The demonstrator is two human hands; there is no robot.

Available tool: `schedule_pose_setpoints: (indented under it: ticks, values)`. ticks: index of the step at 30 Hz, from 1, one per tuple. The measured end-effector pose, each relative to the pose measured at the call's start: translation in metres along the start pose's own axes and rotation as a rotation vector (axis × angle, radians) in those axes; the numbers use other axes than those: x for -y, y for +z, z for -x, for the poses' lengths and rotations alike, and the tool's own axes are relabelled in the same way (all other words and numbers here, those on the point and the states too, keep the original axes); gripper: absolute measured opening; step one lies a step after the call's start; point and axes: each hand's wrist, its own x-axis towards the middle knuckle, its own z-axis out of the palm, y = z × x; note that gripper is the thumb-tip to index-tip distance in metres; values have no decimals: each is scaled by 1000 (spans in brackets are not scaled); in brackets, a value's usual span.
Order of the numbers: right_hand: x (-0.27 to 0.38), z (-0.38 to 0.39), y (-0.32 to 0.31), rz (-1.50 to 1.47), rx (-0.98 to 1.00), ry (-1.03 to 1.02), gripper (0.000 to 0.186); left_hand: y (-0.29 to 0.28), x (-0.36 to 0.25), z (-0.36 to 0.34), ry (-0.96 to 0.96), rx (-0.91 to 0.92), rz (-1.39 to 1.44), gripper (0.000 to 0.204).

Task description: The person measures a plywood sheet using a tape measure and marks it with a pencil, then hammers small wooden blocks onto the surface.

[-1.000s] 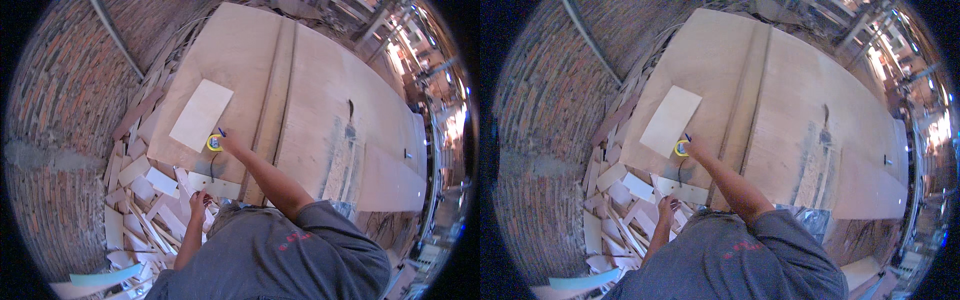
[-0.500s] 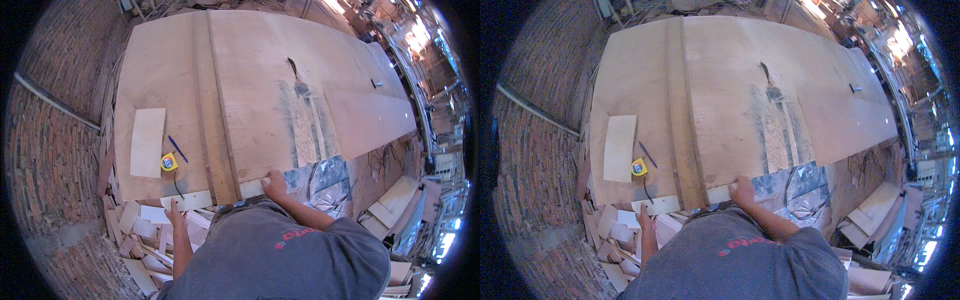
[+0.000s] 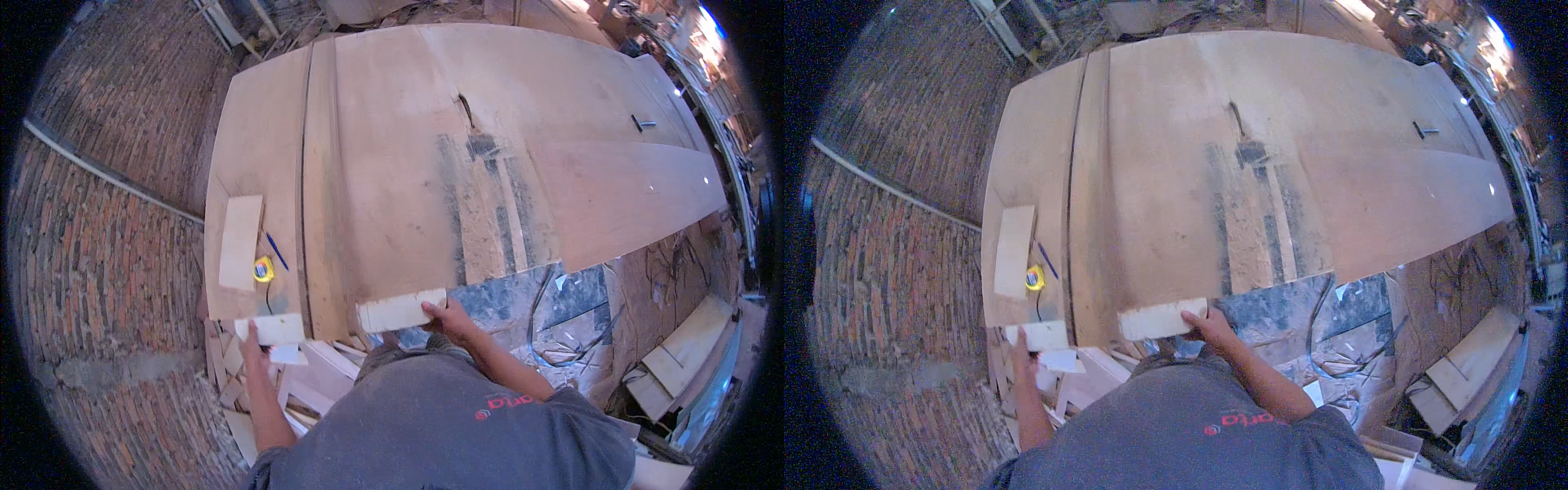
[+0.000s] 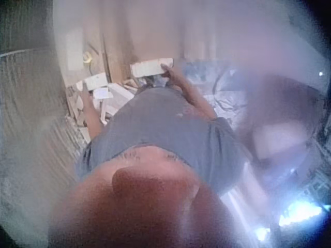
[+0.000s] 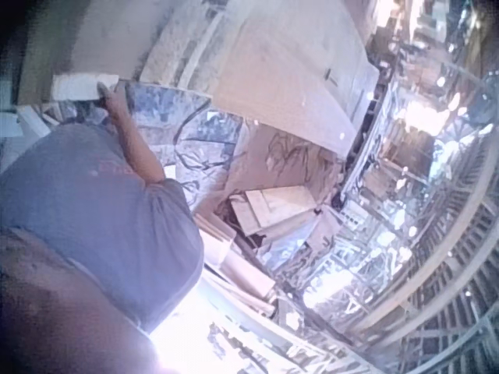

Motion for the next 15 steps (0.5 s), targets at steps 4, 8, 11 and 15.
schedule_pose_setpoints:
  ticks: [4, 8, 11, 15]
  values:
    - [61, 27, -36, -24, 0, -49, 44, 33, -10, 82, -31, 111, -44, 43]
    - [93, 74, -106, -91, -172, -82, 37, 82, 62, 142, -195, 165, -147, 50]
    - [119, 121, -148, -150, -246, -226, 36, 131, 121, 178, -328, 270, -149, 55]
    - [165, 154, -177, -26, -327, -519, 38, 184, 164, 199, -485, 571, -560, 62]
